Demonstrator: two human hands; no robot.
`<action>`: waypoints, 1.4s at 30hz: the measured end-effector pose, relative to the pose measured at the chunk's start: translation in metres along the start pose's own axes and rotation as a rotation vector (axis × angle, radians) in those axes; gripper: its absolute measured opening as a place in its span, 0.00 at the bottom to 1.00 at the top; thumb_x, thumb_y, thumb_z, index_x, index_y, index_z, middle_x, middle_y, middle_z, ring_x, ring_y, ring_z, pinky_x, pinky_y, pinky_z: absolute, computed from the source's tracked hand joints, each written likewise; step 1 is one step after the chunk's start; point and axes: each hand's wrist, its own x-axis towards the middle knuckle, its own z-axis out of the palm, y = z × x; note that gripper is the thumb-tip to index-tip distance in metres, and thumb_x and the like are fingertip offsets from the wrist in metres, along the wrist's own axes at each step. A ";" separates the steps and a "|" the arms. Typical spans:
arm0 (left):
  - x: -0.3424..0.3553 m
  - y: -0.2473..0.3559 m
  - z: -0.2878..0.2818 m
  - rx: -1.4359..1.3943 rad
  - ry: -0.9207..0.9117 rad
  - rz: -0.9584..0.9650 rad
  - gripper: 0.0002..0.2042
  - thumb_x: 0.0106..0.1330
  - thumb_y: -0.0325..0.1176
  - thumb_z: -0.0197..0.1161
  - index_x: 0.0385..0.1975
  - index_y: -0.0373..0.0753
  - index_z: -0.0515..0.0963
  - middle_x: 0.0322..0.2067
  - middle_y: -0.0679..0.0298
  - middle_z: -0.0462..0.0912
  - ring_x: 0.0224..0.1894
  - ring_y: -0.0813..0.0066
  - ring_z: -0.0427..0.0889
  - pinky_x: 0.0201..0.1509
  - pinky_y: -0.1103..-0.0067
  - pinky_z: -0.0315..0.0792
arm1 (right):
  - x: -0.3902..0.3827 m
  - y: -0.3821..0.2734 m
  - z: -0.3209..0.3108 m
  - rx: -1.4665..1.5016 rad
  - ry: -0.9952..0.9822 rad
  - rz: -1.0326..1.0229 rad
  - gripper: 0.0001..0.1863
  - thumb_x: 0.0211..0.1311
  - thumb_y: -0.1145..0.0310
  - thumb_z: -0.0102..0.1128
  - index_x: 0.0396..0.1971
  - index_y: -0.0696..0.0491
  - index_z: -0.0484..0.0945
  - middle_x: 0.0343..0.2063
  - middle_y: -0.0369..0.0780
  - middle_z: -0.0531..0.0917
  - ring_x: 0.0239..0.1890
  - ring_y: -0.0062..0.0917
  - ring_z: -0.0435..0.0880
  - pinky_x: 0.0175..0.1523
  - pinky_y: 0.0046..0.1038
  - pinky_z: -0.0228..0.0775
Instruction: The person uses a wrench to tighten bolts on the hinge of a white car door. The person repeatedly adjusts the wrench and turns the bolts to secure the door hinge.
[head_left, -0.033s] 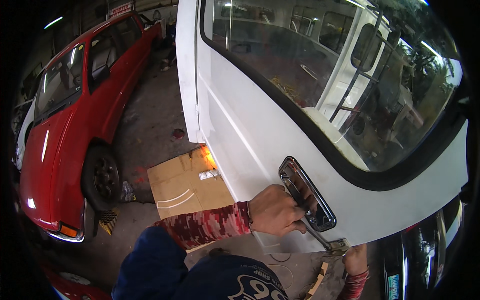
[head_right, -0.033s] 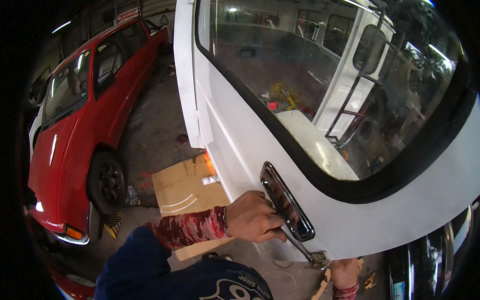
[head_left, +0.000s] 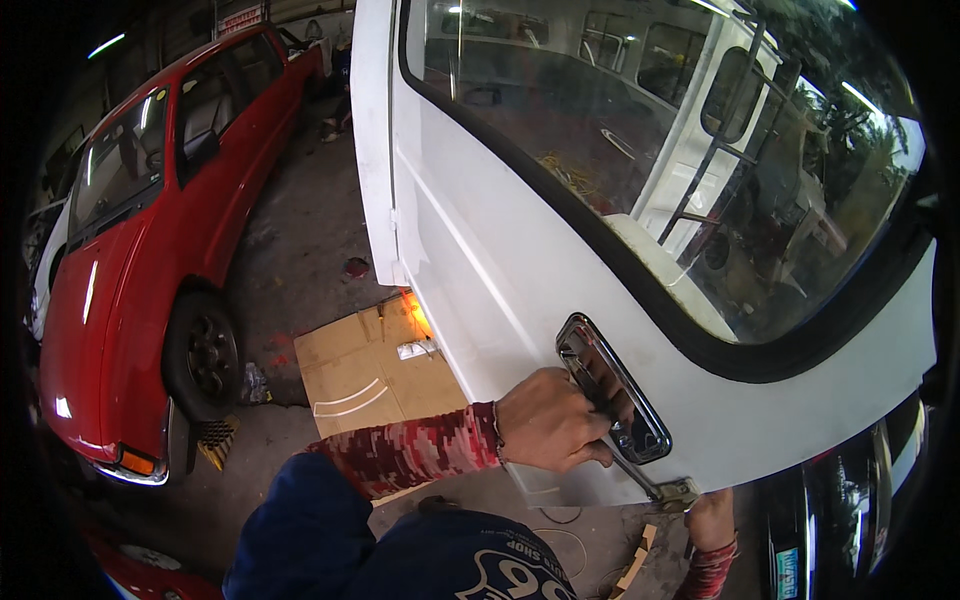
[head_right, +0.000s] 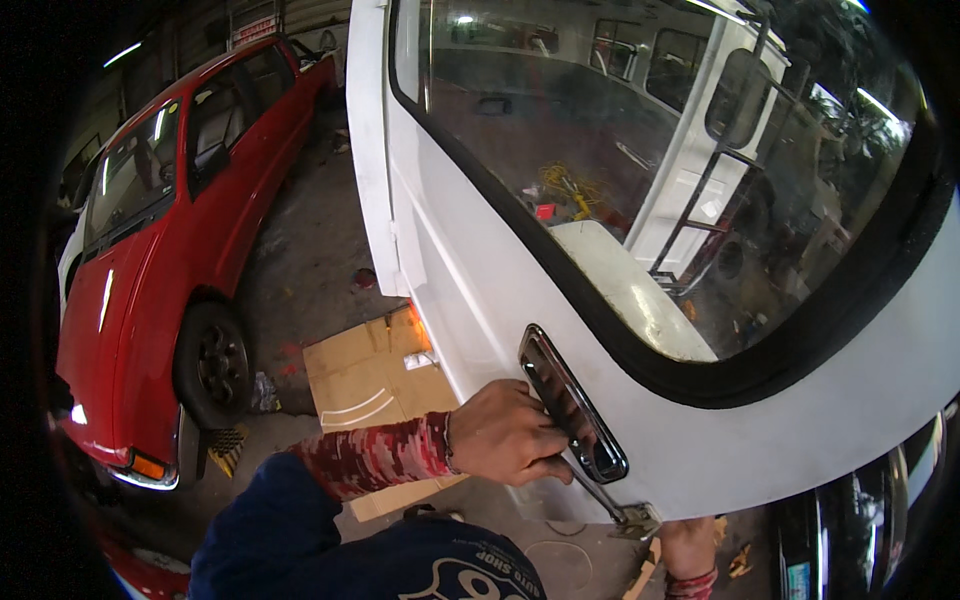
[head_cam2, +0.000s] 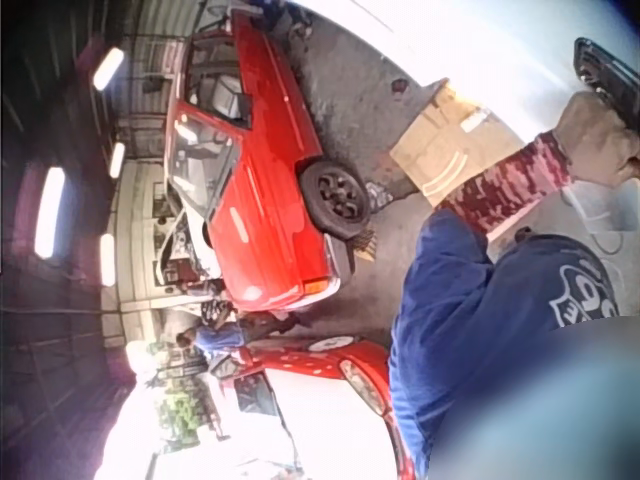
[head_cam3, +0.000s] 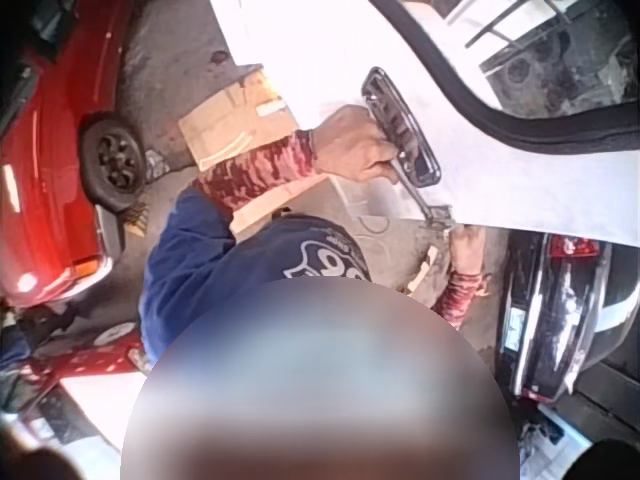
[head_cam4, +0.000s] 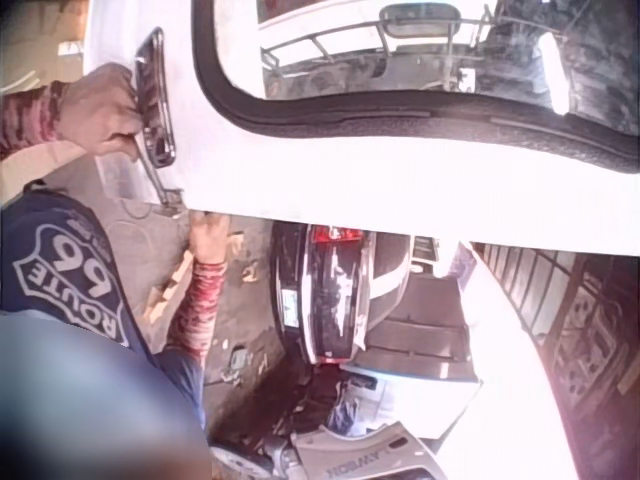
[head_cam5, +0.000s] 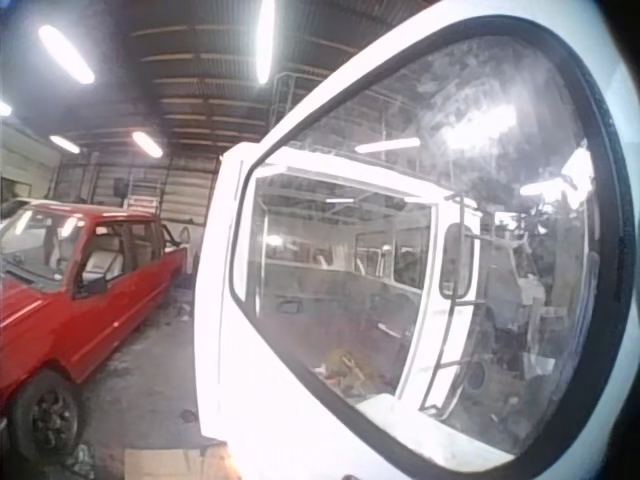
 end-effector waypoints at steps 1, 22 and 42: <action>0.003 -0.001 -0.003 0.014 -0.025 -0.003 0.14 0.55 0.47 0.67 0.21 0.43 0.78 0.19 0.67 0.78 0.26 0.64 0.80 0.32 0.71 0.71 | 0.002 -0.002 0.000 -0.006 0.000 0.006 0.19 0.57 0.72 0.54 0.50 0.59 0.77 0.50 0.52 0.79 0.54 0.48 0.75 0.60 0.42 0.65; -0.004 -0.004 0.008 -0.309 -0.001 -0.174 0.11 0.55 0.38 0.73 0.24 0.38 0.80 0.20 0.61 0.79 0.22 0.64 0.78 0.28 0.73 0.69 | 0.017 -0.053 0.010 0.071 0.039 0.061 0.23 0.65 0.62 0.61 0.53 0.63 0.73 0.49 0.49 0.82 0.53 0.37 0.79 0.58 0.34 0.68; -0.083 0.063 0.134 -1.291 0.063 -0.568 0.13 0.72 0.37 0.59 0.30 0.31 0.78 0.19 0.65 0.79 0.23 0.80 0.77 0.29 0.79 0.71 | -0.005 0.044 0.016 0.118 0.105 -0.116 0.36 0.62 0.46 0.60 0.58 0.59 0.65 0.46 0.41 0.76 0.45 0.28 0.78 0.48 0.30 0.73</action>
